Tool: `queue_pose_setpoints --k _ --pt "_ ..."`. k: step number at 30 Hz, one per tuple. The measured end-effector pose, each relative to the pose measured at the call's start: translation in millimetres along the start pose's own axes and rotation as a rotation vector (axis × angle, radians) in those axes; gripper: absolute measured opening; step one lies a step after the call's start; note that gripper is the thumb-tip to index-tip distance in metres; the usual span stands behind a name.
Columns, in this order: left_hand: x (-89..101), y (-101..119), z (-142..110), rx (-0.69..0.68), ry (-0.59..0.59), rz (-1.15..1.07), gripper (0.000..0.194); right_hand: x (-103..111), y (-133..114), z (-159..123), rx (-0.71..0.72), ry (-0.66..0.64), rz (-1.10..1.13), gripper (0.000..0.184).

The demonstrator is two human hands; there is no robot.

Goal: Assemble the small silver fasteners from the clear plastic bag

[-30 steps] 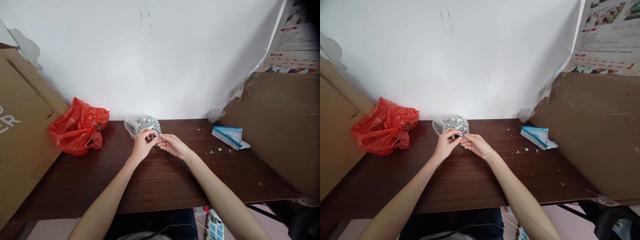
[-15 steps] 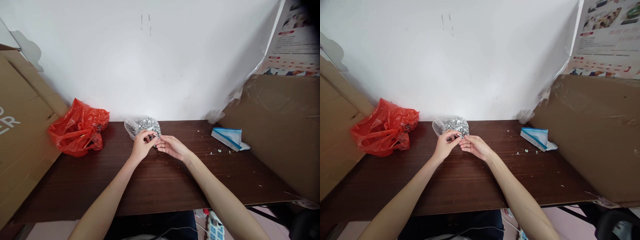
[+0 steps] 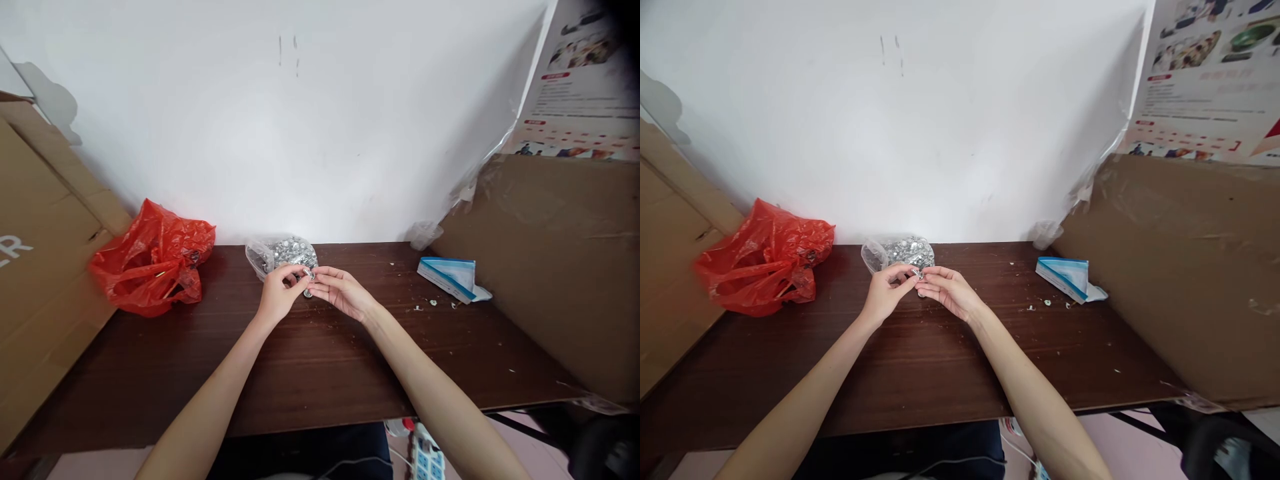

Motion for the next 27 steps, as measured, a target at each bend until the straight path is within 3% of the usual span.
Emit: queue_pose_setpoints --k 6,12,20,27 --pt "-0.5 0.2 0.1 -0.015 -0.004 0.004 0.018 -0.3 8.1 0.1 -0.061 -0.01 -0.045 0.019" --pt "-1.2 2.8 -0.5 -0.03 -0.007 0.044 0.018 2.9 -0.7 0.4 0.052 0.035 -0.037 0.02" --pt "-2.4 3.6 -2.4 -0.049 -0.017 0.149 0.021 4.0 -6.0 -1.0 0.092 0.088 -0.076 0.021" --pt "-2.8 3.5 -2.3 -0.076 -0.004 0.189 0.019 -0.3 -10.7 -0.2 0.196 0.029 -0.119 0.024"
Point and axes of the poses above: each hand's wrist, its own z-axis towards the middle knuckle, its own x-axis out of the back of the hand, y = z × x, the point moved 7 cm from there along z, towards the middle knuckle, and after that the axes turned 10 degrees about x, right-handed, at the moved point
